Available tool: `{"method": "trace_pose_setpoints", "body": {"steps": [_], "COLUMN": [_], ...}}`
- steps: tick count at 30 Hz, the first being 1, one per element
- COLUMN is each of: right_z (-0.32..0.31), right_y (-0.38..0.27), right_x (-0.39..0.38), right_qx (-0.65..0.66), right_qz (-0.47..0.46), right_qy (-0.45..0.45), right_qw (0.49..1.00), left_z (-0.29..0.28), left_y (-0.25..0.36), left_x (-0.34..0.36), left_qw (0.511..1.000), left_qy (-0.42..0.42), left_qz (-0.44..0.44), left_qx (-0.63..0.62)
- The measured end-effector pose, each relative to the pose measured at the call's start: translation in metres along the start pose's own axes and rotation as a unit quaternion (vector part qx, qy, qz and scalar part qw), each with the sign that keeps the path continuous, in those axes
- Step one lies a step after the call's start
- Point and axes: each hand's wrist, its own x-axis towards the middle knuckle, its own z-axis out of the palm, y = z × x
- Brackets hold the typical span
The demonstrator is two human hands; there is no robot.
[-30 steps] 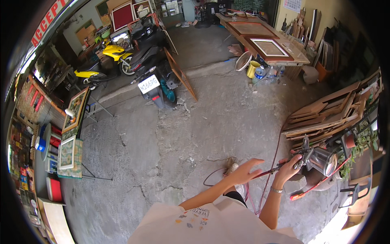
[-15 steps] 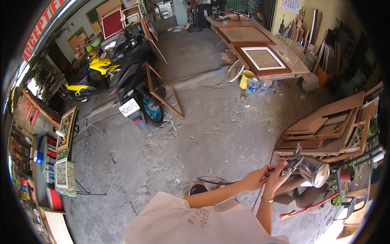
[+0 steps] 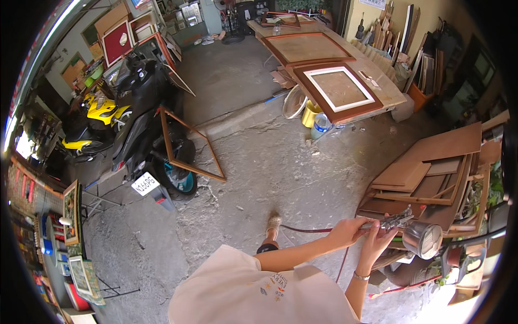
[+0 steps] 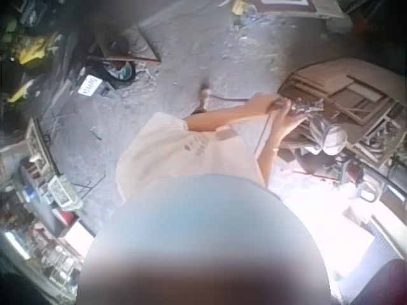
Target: The person uses a spray gun to apply a reddish-brown finish to a wooden chair frame. After finishing the spray, they place the chair on a workbench and walk through the workshop.
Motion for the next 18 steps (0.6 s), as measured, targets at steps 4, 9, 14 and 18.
{"method": "trace_pose_setpoints", "body": {"steps": [4,9,14,18], "right_z": [0.029,0.026,-0.041,-0.126], "right_y": [0.013,0.067,0.177,0.285], "right_x": [0.036,0.059,0.009,-0.067], "right_qx": [-0.070,-0.226,-0.377,-0.478], "right_qz": [0.041,0.178,0.162,0.383], "right_qy": [-0.034,-0.135,-0.176,-0.284], "right_qw": [0.996,0.948,0.895,0.738], "left_z": [-0.048,-0.078,-0.061,-0.027], "left_y": [-0.032,-0.052,-0.068,-0.089], "left_x": [0.075,0.172,0.252,0.303], "left_qw": [0.998,0.993,0.993,0.992], "left_qy": [0.005,0.011,0.012,0.004], "left_qz": [0.059,0.116,0.121,0.123], "left_qx": [0.028,0.019,0.000,-0.004]}}
